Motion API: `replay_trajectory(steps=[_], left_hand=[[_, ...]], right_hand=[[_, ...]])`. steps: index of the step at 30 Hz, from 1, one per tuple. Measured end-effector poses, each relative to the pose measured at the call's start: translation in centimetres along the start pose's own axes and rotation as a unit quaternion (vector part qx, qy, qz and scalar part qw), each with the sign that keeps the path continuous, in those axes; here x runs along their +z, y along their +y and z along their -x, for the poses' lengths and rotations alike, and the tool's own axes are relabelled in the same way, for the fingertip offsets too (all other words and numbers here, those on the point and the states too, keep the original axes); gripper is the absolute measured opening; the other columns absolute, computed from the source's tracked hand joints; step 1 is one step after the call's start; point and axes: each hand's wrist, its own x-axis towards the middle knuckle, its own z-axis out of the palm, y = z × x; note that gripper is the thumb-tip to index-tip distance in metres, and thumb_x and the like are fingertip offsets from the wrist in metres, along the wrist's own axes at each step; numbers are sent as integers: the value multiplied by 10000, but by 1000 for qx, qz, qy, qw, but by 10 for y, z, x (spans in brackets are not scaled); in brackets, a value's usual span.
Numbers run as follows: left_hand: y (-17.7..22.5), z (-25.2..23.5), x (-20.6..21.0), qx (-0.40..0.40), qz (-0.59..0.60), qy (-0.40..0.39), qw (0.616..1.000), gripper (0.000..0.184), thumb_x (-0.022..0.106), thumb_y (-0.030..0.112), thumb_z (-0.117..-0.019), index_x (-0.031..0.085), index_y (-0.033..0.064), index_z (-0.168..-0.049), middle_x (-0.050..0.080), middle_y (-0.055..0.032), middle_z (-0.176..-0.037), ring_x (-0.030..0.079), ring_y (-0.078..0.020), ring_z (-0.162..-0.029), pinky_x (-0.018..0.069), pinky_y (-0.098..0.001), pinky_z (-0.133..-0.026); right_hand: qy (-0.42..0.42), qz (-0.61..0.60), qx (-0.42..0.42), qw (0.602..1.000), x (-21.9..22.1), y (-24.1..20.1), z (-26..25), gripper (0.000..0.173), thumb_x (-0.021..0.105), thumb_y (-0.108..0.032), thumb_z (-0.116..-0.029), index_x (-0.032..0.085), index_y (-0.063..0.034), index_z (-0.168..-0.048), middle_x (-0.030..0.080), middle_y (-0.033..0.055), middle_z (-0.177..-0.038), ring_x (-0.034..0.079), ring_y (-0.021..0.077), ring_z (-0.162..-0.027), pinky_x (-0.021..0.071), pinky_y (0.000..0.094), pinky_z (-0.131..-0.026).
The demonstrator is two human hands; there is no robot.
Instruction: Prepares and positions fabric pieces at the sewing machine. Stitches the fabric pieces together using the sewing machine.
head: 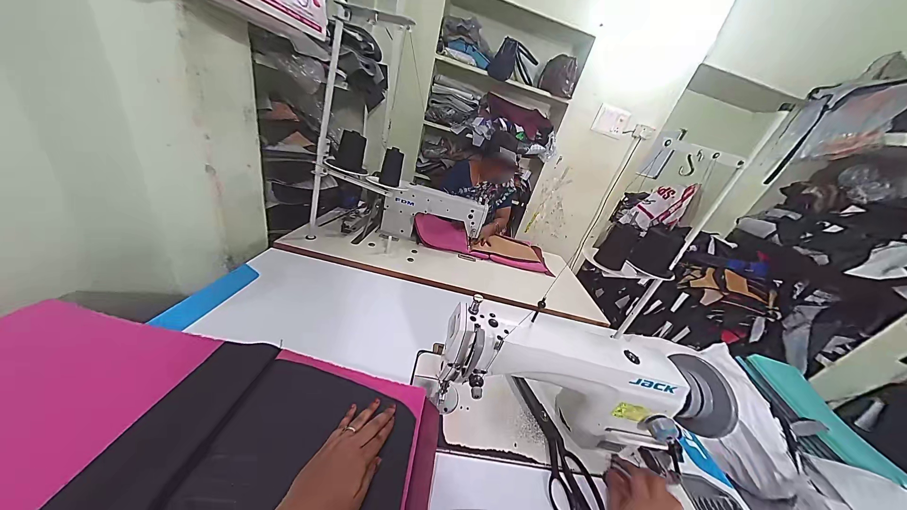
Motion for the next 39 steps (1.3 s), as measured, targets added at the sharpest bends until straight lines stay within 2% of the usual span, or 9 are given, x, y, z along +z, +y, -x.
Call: replay_trajectory(steps=[7, 13, 18, 20, 22, 25, 27, 30, 39], left_hand=[[2, 3, 0, -18, 11, -11, 1000, 493, 432, 162, -1019, 525, 2, -1476, 435, -98, -1609, 320, -354, -1530, 181, -620, -1234], [1, 6, 2, -5, 7, 11, 1000, 495, 434, 186, -1011, 549, 3, -1457, 468, -91, -1587, 358, -344, -1513, 214, -620, -1222], [3, 7, 5, 4, 3, 42, 999, 491, 436, 182, -991, 588, -3, -1419, 510, -96, -1555, 397, -360, -1489, 253, -639, -1199], [2, 8, 7, 11, -6, 57, 998, 497, 426, 196, -988, 596, 5, -1414, 521, -88, -1547, 415, -360, -1479, 274, -638, -1191], [1, 10, 8, 20, -4, 68, 997, 500, 423, 204, -990, 594, 7, -1417, 523, -85, -1545, 424, -359, -1473, 287, -638, -1184], [4, 12, 11, 40, -3, 86, 995, 510, 398, 228, -993, 606, 12, -1406, 543, -81, -1529, 449, -353, -1457, 318, -641, -1166], [6, 13, 12, 39, -7, 83, 996, 509, 393, 231, -994, 614, 14, -1399, 550, -80, -1522, 456, -350, -1453, 321, -641, -1162], [8, 11, 10, 31, -8, 57, 998, 505, 400, 215, -995, 602, 9, -1409, 537, -88, -1533, 441, -362, -1461, 302, -646, -1171], [23, 7, 6, -5, 6, -19, 1000, 495, 431, 182, -1016, 537, 27, -1474, 444, -74, -1606, 322, -341, -1531, 196, -626, -1225]], right_hand=[[-385, -376, -15, 842, 65, -161, 60, 363, 604, -183, -1019, 621, 40, -1305, 736, 168, -1029, 727, 242, -880, 598, 424, -807], [-414, -440, 16, 797, 86, -202, 52, 443, 637, -166, -998, 558, 38, -1383, 693, 191, -1163, 685, 196, -941, 553, 375, -876], [-423, -449, 14, 787, 95, -201, 43, 444, 644, -2, -942, 590, 30, -1382, 580, 207, -1383, 611, 128, -802, 520, 290, -682], [-396, -474, -12, 787, 97, -201, 46, 539, 603, 92, -857, 585, 36, -1393, 502, 220, -1485, 600, 103, -933, 505, 258, -744], [-364, -533, -49, 762, 102, -195, 50, 623, 537, 127, -799, 533, 89, -1421, 409, 259, -1572, 525, 208, -1360, 483, 300, -1054], [-345, -589, -83, 726, 103, -188, 53, 727, 501, 100, -753, 424, 139, -1475, 278, 279, -1638, 403, 223, -1481, 429, 303, -1138], [-339, -565, -39, 751, 99, -188, 56, 717, 524, 103, -767, 458, 84, -1480, 290, 230, -1646, 584, 100, -1235, 532, 236, -933], [-318, -489, 39, 811, 95, -193, 59, 696, 575, 103, -818, 467, 20, -1500, 297, 199, -1637, 464, 34, -638, 419, 244, -544], [-287, -255, -51, 922, 72, -186, 60, 609, 573, 28, -899, 488, 0, -1501, 394, 226, -1592, 706, 270, -886, 589, 422, -769]])
